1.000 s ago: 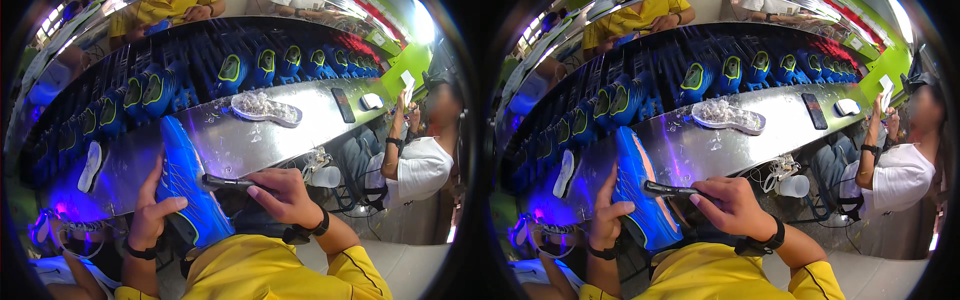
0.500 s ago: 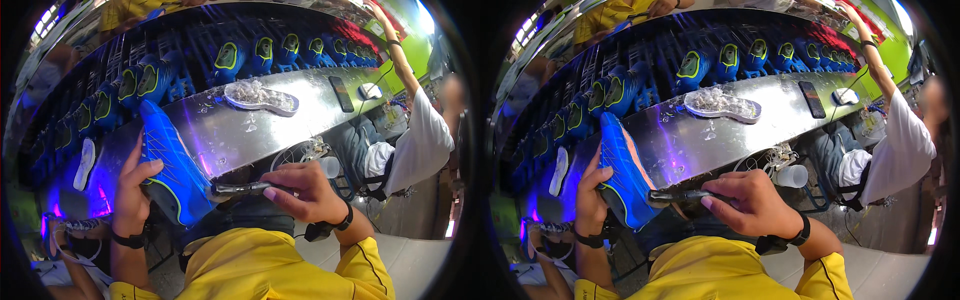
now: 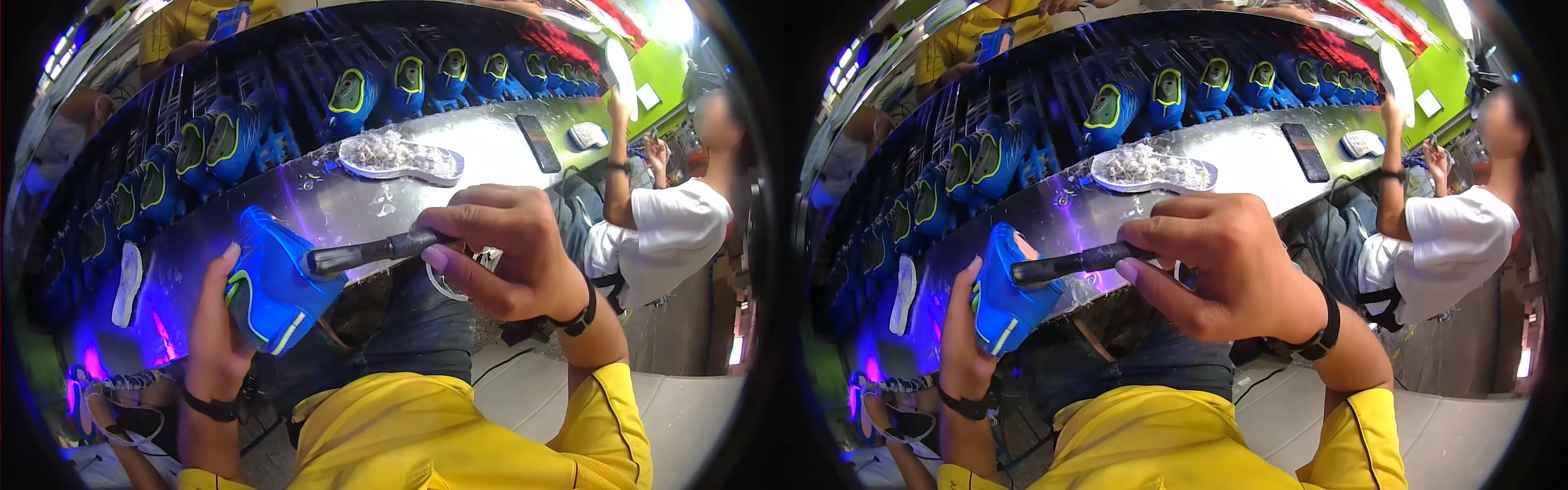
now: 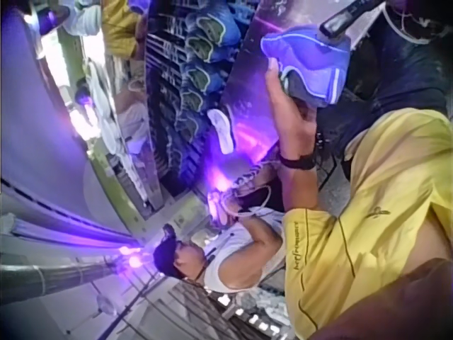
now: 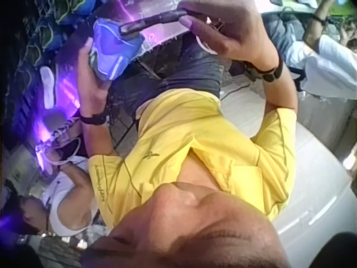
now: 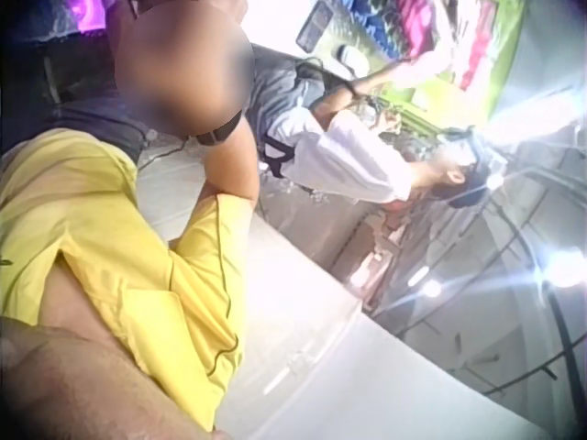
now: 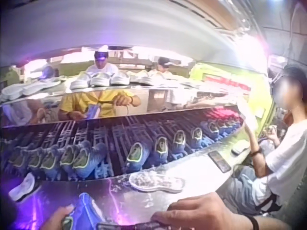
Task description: Applying glue to the edges of shoe upper components on a workbench.
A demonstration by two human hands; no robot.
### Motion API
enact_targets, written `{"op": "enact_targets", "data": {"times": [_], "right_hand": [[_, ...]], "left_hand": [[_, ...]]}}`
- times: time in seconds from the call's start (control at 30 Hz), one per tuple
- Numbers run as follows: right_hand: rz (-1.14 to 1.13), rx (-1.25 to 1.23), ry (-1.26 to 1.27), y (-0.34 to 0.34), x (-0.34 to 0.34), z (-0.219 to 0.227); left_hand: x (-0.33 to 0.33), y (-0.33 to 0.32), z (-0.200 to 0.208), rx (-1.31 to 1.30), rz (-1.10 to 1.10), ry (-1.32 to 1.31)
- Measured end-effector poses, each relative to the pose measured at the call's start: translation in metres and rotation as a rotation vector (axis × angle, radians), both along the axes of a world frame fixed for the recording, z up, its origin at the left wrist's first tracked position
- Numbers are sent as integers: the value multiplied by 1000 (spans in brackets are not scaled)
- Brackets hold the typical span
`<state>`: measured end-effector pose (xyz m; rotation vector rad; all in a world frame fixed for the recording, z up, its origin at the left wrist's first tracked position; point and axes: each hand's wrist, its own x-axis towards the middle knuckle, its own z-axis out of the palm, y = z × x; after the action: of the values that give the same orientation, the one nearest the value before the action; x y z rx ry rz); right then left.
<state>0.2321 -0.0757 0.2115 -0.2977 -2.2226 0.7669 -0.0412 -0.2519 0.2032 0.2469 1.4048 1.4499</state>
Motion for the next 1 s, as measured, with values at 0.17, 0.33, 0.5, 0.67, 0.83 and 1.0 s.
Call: {"op": "enact_targets", "data": {"times": [0.17, 0.33, 0.5, 0.67, 0.83, 1.0], "right_hand": [[47, 96, 62, 20, -5, 10], [128, -4, 161, 35, -14, -1], [168, -69, 236, 40, -20, -27], [170, -146, 309, 32, -25, -48], [157, -269, 170, 25, -16, -71], [65, -268, 190, 19, -10, -84]], "left_hand": [[-19, -26, -18, 73, -276, -296], [-8, -37, -30, -26, -127, -572], [13, -33, -26, -53, -81, -719], [24, -32, -27, 13, -98, -761], [31, -31, -27, 59, -112, -797], [30, -38, -24, 88, -82, -776]]}}
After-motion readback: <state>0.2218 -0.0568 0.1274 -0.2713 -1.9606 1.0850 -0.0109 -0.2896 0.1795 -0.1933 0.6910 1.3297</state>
